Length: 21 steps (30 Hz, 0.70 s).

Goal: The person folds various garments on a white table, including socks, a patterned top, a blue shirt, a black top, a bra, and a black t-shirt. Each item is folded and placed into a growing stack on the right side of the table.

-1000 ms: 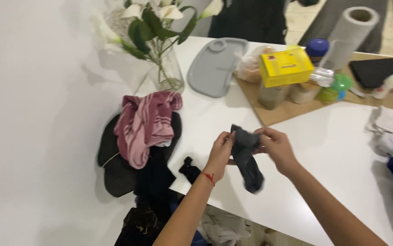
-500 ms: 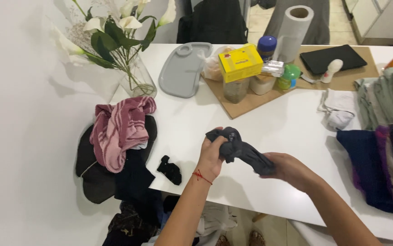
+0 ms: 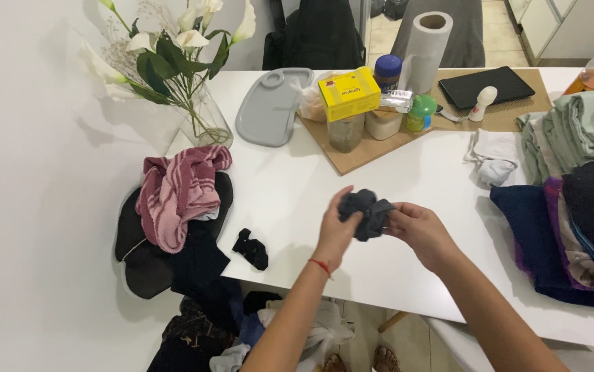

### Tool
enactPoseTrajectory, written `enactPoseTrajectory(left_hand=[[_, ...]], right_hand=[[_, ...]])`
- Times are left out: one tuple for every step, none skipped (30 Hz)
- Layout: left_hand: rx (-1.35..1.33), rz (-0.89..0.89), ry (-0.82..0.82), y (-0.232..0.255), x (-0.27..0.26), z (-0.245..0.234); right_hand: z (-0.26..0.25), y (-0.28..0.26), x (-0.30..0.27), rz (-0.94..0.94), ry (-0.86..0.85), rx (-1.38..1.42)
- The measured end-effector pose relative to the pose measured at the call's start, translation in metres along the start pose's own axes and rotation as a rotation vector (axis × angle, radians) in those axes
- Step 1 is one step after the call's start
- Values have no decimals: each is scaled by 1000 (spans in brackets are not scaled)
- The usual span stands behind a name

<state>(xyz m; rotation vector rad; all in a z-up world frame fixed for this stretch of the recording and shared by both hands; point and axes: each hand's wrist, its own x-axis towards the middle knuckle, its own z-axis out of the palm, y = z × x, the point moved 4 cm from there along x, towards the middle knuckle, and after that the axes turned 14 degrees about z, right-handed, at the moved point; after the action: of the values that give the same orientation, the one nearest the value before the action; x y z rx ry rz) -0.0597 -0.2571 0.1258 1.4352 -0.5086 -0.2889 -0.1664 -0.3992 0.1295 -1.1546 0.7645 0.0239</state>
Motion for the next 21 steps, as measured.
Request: enactPoseTrajectory(left_hand=[[1, 2, 0, 4, -4, 3], [120, -48, -39, 6, -9, 7], [240, -98, -78, 8, -14, 10], [239, -96, -80, 35, -20, 14], [69, -218, -103, 57, -28, 20], [-103, -340, -126, 79, -38, 27], [-102, -339, -130, 75, -39, 27], [-5, -322, -161, 71, -40, 27], [93, -304, -192, 67, -42, 27], [94, -304, -194, 52, -41, 29], [113, -282, -195, 38, -39, 30], [134, -259, -199, 24, -36, 31], [136, -258, -204, 26, -38, 34], [162, -256, -118, 27, -41, 34], [188, -254, -32, 28, -44, 34], [188, -254, -36, 24, -41, 38], [94, -334, 78, 17, -39, 39], [2, -415, 194, 9, -39, 38], [3, -417, 192, -18, -30, 36], [-152, -470, 275, -48, -23, 37], [-308, -521, 358, -78, -15, 38]], right_hand=[[5, -2, -4, -2, -1, 0], [7, -6, -9, -30, 87, -38], [9, -9, -14, -58, 176, -75], [11, -8, -16, -60, 177, -74], [11, -8, -18, -77, 229, -139], [11, -8, -21, -93, 282, -203], [15, -10, -25, -94, 285, -200], [17, -12, -30, -103, 274, -182], [20, -14, -36, -111, 264, -163], [18, -8, -29, -111, 265, -162], [16, -2, -23, -117, 241, -120], [14, 3, -16, -126, 218, -77], [16, 6, -16, -127, 222, -73], [15, 11, -16, -91, 218, 8], [14, 16, -17, -54, 213, 89], [9, 20, -10, -55, 216, 90], [6, 27, -2, -2, 109, 222], [5, 34, 5, 54, -1, 352], [2, 40, 14, 55, 0, 354], [-3, 48, 23, 112, -65, 516], [-7, 55, 33, 169, -131, 678]])
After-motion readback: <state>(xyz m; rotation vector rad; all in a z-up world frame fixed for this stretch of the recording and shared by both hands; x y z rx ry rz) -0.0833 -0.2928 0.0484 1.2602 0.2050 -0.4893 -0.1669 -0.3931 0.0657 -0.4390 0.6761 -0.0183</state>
